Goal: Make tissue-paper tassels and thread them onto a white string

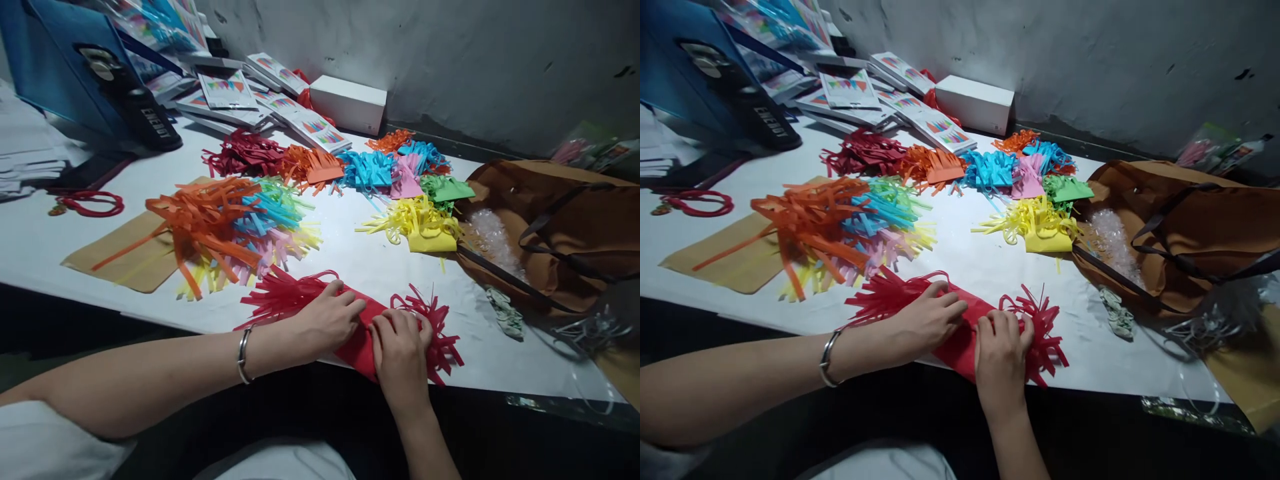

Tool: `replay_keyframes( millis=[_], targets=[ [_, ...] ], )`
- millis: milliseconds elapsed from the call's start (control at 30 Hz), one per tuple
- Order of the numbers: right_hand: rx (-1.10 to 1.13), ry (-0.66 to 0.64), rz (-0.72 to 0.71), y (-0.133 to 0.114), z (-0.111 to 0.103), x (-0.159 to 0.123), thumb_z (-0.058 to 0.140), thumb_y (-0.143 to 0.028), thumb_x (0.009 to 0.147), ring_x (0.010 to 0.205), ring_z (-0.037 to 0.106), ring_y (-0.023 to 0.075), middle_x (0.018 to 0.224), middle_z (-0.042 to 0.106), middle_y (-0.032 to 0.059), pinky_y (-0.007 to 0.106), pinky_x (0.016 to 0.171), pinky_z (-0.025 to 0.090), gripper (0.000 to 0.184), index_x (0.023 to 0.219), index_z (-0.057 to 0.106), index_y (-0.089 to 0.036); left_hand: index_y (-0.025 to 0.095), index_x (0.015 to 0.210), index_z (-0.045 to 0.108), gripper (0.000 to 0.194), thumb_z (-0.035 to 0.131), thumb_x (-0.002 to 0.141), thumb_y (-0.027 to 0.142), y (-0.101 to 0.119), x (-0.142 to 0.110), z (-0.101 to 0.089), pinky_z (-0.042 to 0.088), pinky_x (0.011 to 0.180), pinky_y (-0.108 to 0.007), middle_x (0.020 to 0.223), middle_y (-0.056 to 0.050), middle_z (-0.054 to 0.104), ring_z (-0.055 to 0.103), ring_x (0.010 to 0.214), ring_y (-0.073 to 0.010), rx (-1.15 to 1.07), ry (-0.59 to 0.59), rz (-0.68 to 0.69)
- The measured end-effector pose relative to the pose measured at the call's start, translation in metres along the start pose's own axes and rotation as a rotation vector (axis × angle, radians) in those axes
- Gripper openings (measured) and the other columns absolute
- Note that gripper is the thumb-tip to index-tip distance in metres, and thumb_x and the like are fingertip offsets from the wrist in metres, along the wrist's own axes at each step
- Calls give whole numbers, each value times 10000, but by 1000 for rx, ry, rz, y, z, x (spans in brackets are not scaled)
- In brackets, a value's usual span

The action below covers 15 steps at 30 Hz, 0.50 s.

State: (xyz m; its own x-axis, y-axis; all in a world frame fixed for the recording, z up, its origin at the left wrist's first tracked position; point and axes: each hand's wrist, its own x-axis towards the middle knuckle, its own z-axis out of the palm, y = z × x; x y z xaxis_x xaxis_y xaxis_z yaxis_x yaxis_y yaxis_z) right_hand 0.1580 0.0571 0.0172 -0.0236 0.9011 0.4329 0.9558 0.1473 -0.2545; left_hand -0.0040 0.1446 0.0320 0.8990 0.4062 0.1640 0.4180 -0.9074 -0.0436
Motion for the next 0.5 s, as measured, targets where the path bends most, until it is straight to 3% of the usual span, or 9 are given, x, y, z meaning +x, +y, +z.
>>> replay_keyframes(
  millis=[100,167,267,333,433,500],
  targets=[
    [27,26,-110,-5,4,-1,566,-141,946,996,574,226,971,693,37,527,1107,231,121,986,661,-205,157,703,658,208,631,909,159,-5,2,-5,345,780,-397,788,-42,608,502,748,-195,-66,-18,-38],
    [33,18,-129,-7,8,-1,554,-107,944,926,580,205,892,684,22,510,1090,263,137,934,658,-196,155,741,650,171,615,909,156,-5,-2,-9,367,794,-395,824,-51,625,520,778,-203,-124,34,-61],
    [75,107,-98,-8,8,4,524,-92,955,841,584,175,829,663,13,475,1046,329,163,888,637,-187,168,846,646,115,577,922,117,3,-15,-11,408,874,-387,959,-63,660,556,898,-219,-224,117,65],
    [112,240,-80,-6,4,8,510,-89,960,825,596,166,832,666,17,452,1007,373,160,906,628,-184,185,915,652,117,571,922,102,9,-26,-5,451,880,-343,1020,-64,673,588,939,-211,-295,85,125],
    [183,515,11,7,-9,5,523,-100,959,829,621,164,849,673,30,416,939,440,141,936,631,-188,207,1156,649,276,604,888,160,8,-35,10,518,773,-316,1099,-85,699,654,877,-222,-317,76,-21],
    [235,700,174,26,-20,-8,547,-160,962,867,637,181,885,673,53,378,863,490,99,954,641,-189,231,1191,662,335,603,865,188,-4,-33,17,538,742,-320,1088,-79,724,675,842,-234,-335,115,-94]
  ],
)
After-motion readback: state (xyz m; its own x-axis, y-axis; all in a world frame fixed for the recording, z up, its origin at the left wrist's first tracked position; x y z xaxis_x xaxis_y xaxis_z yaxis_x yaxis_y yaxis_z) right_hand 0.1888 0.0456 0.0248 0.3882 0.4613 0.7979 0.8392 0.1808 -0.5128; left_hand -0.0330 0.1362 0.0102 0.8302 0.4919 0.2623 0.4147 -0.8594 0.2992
